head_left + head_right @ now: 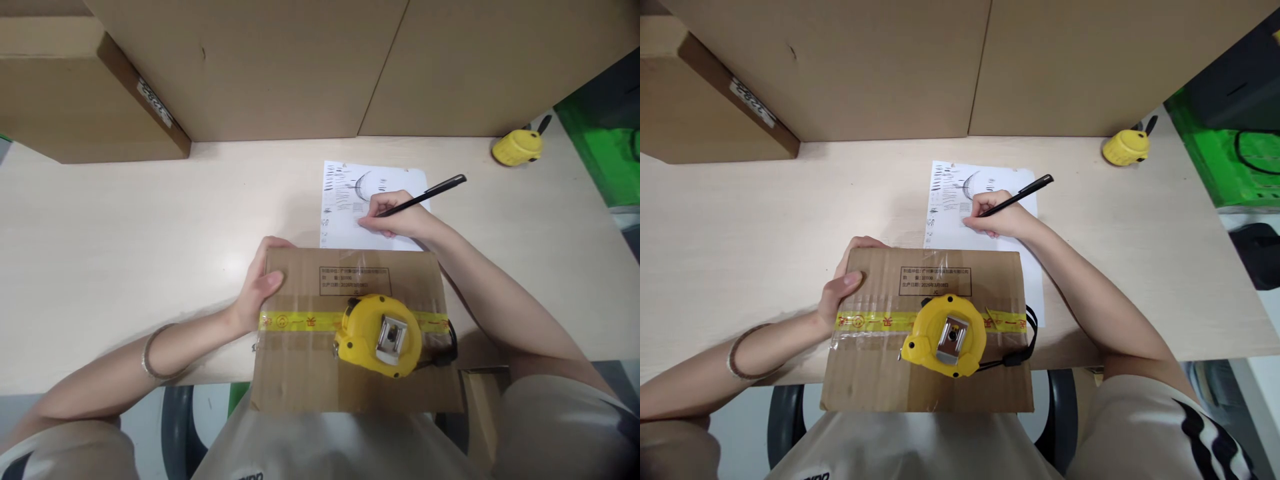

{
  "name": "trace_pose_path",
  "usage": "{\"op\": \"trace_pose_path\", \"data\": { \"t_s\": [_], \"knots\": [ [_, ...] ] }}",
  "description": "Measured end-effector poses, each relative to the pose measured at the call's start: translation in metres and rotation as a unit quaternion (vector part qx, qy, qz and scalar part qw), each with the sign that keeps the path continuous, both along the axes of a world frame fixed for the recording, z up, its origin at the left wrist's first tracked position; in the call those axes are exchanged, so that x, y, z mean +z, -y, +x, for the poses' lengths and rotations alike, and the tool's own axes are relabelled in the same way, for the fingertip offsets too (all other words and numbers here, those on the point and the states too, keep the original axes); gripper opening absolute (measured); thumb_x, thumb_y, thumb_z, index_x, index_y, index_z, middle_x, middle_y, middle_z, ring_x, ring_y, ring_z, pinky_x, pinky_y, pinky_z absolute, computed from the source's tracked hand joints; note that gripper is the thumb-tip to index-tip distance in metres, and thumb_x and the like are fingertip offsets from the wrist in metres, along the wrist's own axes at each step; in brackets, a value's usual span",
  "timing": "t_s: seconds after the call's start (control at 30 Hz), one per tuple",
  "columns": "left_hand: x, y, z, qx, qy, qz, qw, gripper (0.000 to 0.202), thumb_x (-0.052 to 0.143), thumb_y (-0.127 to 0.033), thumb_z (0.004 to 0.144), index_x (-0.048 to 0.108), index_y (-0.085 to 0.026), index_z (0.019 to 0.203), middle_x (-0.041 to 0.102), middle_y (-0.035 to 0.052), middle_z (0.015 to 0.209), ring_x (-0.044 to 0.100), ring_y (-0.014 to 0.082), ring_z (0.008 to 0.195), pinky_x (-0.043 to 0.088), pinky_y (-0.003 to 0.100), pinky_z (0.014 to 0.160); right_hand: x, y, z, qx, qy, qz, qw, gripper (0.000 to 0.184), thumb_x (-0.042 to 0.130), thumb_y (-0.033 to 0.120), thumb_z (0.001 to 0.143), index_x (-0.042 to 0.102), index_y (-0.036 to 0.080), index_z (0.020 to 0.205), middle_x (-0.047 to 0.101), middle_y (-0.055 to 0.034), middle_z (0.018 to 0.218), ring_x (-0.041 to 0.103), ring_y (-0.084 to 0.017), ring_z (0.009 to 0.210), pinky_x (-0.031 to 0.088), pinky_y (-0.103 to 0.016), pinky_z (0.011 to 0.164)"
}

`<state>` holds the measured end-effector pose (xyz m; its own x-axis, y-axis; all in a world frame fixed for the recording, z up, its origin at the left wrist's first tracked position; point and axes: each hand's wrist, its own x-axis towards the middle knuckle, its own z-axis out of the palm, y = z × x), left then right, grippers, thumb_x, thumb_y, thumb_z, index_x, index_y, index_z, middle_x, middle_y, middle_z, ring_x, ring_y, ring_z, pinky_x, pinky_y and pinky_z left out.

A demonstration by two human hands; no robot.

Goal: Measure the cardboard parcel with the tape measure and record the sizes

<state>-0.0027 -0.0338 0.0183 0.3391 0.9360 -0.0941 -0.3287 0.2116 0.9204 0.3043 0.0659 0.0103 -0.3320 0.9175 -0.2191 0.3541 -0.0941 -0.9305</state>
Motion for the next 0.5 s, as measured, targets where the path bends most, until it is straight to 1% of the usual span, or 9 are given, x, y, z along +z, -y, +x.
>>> {"op": "trace_pose_path", "data": {
  "t_s": [0.17,0.3,0.5],
  "knots": [
    [0.0023,0.0013,0.0002,0.011,-0.016,-0.004,1.0,0.051,0.082,-0.058,0.081,0.061,-0.02,0.108,0.068,0.0036,0.091,0.065,0.0192,0.074,0.054,0.031,0.061,-0.001,-0.0011,0.0007,-0.006,0.002,-0.003,1.0,0.039,0.092,0.029,0.072,0.054,0.02,0.063,0.056,0.0031,0.049,0.046,-0.006,0.037,0.034,-0.021,0.037],
    [0.0033,0.0014,0.0007,0.008,-0.021,-0.011,1.0,0.053,0.082,-0.061,0.08,0.06,-0.021,0.108,0.068,0.004,0.093,0.065,0.0201,0.076,0.054,0.031,0.063,-0.003,-0.0023,0.0016,-0.011,0.012,0.003,1.0,0.033,0.084,0.021,0.071,0.052,0.021,0.063,0.054,0.0043,0.049,0.045,-0.007,0.037,0.033,-0.022,0.038],
    [0.002,0.0004,0.0015,0.01,-0.018,-0.002,1.0,0.051,0.083,-0.059,0.079,0.061,-0.022,0.106,0.069,0.0044,0.091,0.065,0.0204,0.075,0.055,0.031,0.06,-0.0059,-0.0038,0.0038,-0.018,0.026,0.02,0.999,0.03,0.076,0.011,0.065,0.049,0.021,0.06,0.049,0.0063,0.051,0.043,-0.006,0.042,0.027,-0.023,0.041]
  ]
}}
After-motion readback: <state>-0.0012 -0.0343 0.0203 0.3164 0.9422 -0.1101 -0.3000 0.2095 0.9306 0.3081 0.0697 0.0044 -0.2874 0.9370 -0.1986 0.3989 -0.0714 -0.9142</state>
